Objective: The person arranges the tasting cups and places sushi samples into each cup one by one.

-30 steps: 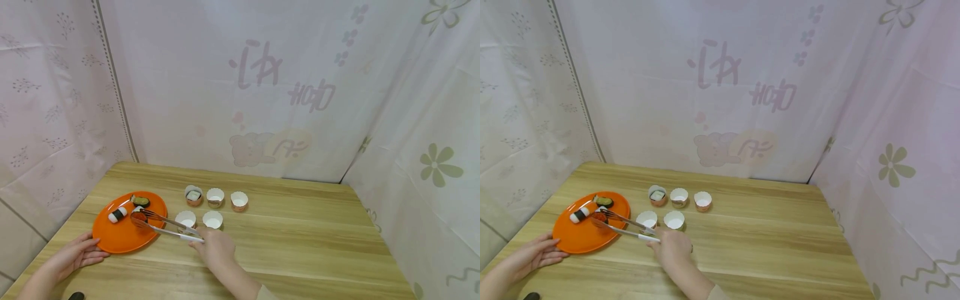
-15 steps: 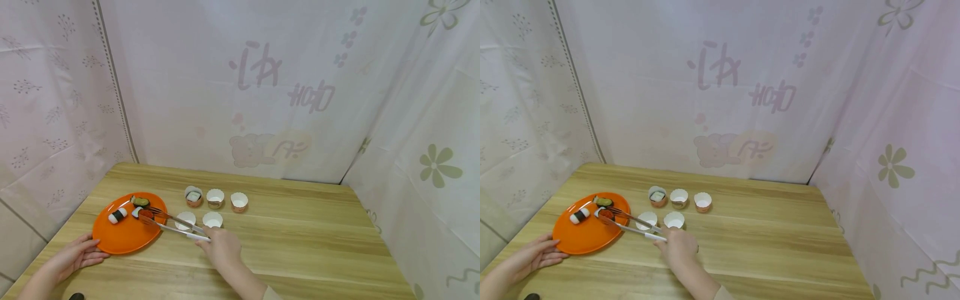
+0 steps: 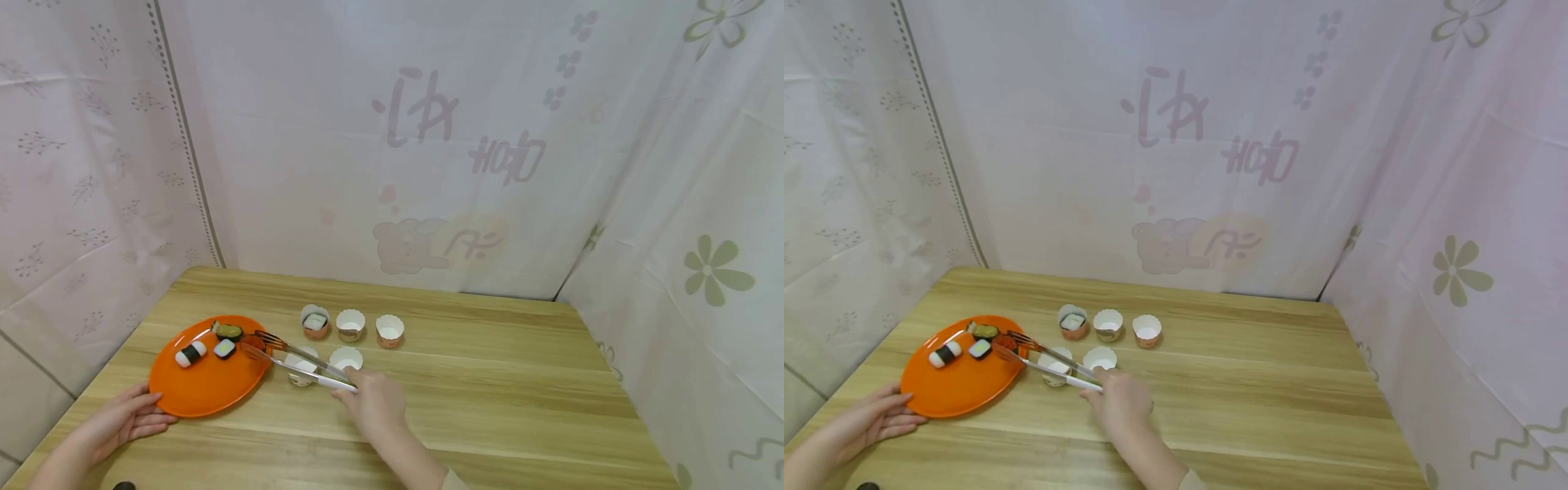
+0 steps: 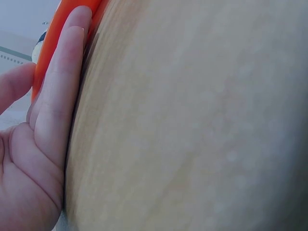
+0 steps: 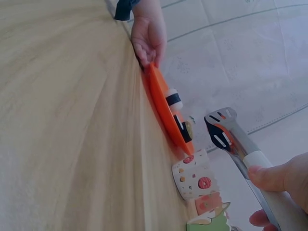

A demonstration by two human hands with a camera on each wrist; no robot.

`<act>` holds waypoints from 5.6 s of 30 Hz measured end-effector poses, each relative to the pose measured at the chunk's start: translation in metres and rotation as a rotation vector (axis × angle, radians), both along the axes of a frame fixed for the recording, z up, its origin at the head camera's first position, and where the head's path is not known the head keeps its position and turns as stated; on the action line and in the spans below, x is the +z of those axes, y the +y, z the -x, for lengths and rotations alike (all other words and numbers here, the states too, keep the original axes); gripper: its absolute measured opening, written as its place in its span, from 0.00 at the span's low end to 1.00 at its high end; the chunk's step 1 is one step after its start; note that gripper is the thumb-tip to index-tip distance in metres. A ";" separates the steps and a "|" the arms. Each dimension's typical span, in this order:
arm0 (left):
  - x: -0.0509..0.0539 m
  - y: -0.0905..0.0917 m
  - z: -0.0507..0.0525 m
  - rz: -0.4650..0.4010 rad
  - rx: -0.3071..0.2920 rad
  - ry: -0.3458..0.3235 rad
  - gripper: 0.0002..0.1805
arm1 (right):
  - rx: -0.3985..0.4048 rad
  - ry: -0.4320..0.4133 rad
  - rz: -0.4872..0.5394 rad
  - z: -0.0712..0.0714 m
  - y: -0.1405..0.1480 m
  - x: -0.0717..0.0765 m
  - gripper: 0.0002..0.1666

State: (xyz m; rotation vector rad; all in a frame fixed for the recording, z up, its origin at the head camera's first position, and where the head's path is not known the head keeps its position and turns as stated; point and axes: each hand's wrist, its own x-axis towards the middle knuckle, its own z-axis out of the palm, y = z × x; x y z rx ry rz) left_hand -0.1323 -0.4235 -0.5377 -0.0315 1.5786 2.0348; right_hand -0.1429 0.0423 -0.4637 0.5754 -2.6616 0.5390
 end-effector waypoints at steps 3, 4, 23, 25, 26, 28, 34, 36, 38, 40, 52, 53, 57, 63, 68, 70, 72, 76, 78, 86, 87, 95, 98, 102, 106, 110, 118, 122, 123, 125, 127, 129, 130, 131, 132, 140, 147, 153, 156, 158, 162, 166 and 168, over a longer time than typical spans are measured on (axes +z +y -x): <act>0.000 0.000 0.000 -0.002 0.000 -0.001 0.39 | -0.012 0.002 0.017 0.001 0.004 0.001 0.26; 0.000 0.000 0.000 -0.003 -0.001 -0.001 0.39 | -0.015 0.000 0.027 0.001 0.005 0.002 0.26; 0.001 0.000 -0.001 0.008 0.002 0.008 0.39 | -0.094 0.017 0.089 0.008 0.033 0.004 0.25; 0.001 0.001 -0.001 0.011 0.001 0.007 0.39 | -0.101 0.021 0.092 0.009 0.036 0.005 0.24; 0.002 0.001 -0.001 0.011 -0.001 0.007 0.39 | -0.103 0.022 0.091 0.009 0.038 0.005 0.24; 0.002 0.001 -0.001 0.009 -0.005 0.006 0.39 | -0.105 0.014 0.094 0.010 0.041 0.006 0.25; 0.003 0.002 0.000 0.000 -0.011 0.010 0.38 | -0.106 0.001 0.098 0.013 0.051 0.006 0.24; 0.003 0.001 0.000 -0.004 -0.012 0.013 0.38 | -0.113 0.000 0.091 0.014 0.054 0.006 0.24; 0.002 0.001 -0.001 -0.007 -0.012 0.016 0.38 | -0.118 0.009 0.076 0.015 0.058 0.006 0.24; 0.001 0.001 0.000 -0.009 -0.011 0.015 0.37 | -0.118 0.021 0.054 0.016 0.061 0.006 0.24; 0.003 0.003 -0.001 0.027 0.012 0.019 0.40 | -0.182 0.026 0.038 0.018 0.075 0.006 0.26; 0.003 0.003 -0.001 0.026 0.011 0.016 0.40 | -0.183 0.028 0.041 0.019 0.076 0.006 0.26; 0.004 0.003 -0.001 0.025 0.008 0.007 0.40 | -0.192 0.024 0.049 0.019 0.080 0.006 0.26; 0.003 0.003 -0.001 0.023 0.011 0.004 0.40 | -0.207 0.019 0.055 0.021 0.087 0.006 0.26; 0.003 0.003 -0.001 0.025 0.015 0.001 0.40 | -0.228 0.041 0.047 0.023 0.092 0.005 0.26; 0.004 0.003 -0.001 0.026 0.018 0.000 0.41 | -0.232 0.051 0.040 0.024 0.094 0.005 0.26; 0.004 0.003 -0.002 0.027 0.021 -0.003 0.41 | -0.232 0.057 0.038 0.025 0.095 0.004 0.25; 0.004 0.003 -0.002 0.027 0.021 -0.001 0.41 | -0.237 0.055 0.033 0.026 0.098 0.004 0.25; 0.004 0.003 -0.001 0.028 0.021 0.004 0.40 | -0.240 0.055 0.033 0.026 0.099 0.004 0.25; 0.002 0.003 -0.001 0.036 0.017 0.010 0.40 | -0.245 0.056 0.022 0.026 0.105 0.003 0.26; 0.002 0.003 -0.001 0.038 0.018 0.009 0.40 | -0.243 0.058 0.023 0.026 0.106 0.003 0.25; 0.003 0.002 -0.001 0.037 0.021 0.006 0.40 | -0.241 0.059 0.013 0.028 0.110 0.002 0.26; 0.004 0.003 -0.001 0.034 0.019 0.003 0.41 | -0.244 0.073 0.008 0.028 0.111 0.002 0.26; 0.005 0.003 -0.001 0.033 0.016 -0.003 0.41 | -0.245 0.082 0.006 0.028 0.112 0.003 0.26; 0.004 0.002 -0.001 0.029 0.017 0.000 0.41 | -0.245 0.080 0.005 0.028 0.113 0.003 0.26; 0.004 0.002 0.000 0.027 0.020 0.005 0.40 | -0.240 0.087 0.005 0.029 0.113 0.003 0.26; 0.004 0.002 0.000 0.035 0.021 0.004 0.40 | -0.233 0.067 -0.029 0.028 0.113 0.004 0.27; 0.004 0.003 0.000 0.034 0.022 0.001 0.40 | -0.232 0.073 -0.034 0.028 0.114 0.003 0.26; 0.005 0.003 0.000 0.033 0.022 0.000 0.40 | -0.232 0.072 -0.032 0.028 0.114 0.003 0.26; 0.005 0.003 -0.001 0.035 0.022 -0.001 0.40 | -0.233 0.070 -0.026 0.028 0.114 0.002 0.26; 0.005 0.004 -0.001 0.035 0.021 -0.003 0.41 | -0.232 0.069 -0.023 0.029 0.114 0.001 0.26; 0.005 0.004 -0.002 0.037 0.020 -0.004 0.41 | -0.233 0.066 -0.026 0.029 0.114 0.000 0.27; 0.005 0.004 -0.002 0.037 0.020 -0.004 0.41 | -0.234 0.065 -0.030 0.029 0.114 0.000 0.27; 0.005 0.003 -0.002 0.036 0.020 -0.005 0.41 | -0.234 0.062 -0.032 0.029 0.114 0.000 0.27; 0.005 0.003 -0.002 0.038 0.025 -0.009 0.41 | -0.235 0.058 -0.034 0.029 0.114 0.000 0.27; 0.002 0.002 0.000 0.031 0.018 0.002 0.40 | -0.253 0.027 0.005 0.027 0.114 0.003 0.27; 0.002 0.002 0.000 0.035 0.017 0.004 0.40 | -0.250 0.047 0.001 0.028 0.115 0.002 0.28; 0.001 0.002 -0.001 0.033 0.022 0.001 0.40 | -0.244 0.054 0.006 0.028 0.115 0.001 0.28; 0.001 0.002 -0.001 0.030 0.024 0.001 0.39 | -0.253 0.046 0.014 0.028 0.115 0.001 0.29; 0.002 0.002 -0.001 0.027 0.023 0.001 0.39 | -0.256 0.038 0.015 0.028 0.114 0.001 0.30; 0.002 0.002 -0.001 0.031 0.022 0.001 0.39 | -0.260 0.019 0.019 0.028 0.112 0.002 0.30; 0.002 0.002 -0.001 0.039 0.021 -0.004 0.39 | -0.249 0.007 0.014 0.027 0.111 0.003 0.30; 0.002 0.002 0.000 0.036 0.023 -0.007 0.39 | -0.240 0.007 0.013 0.027 0.109 0.003 0.30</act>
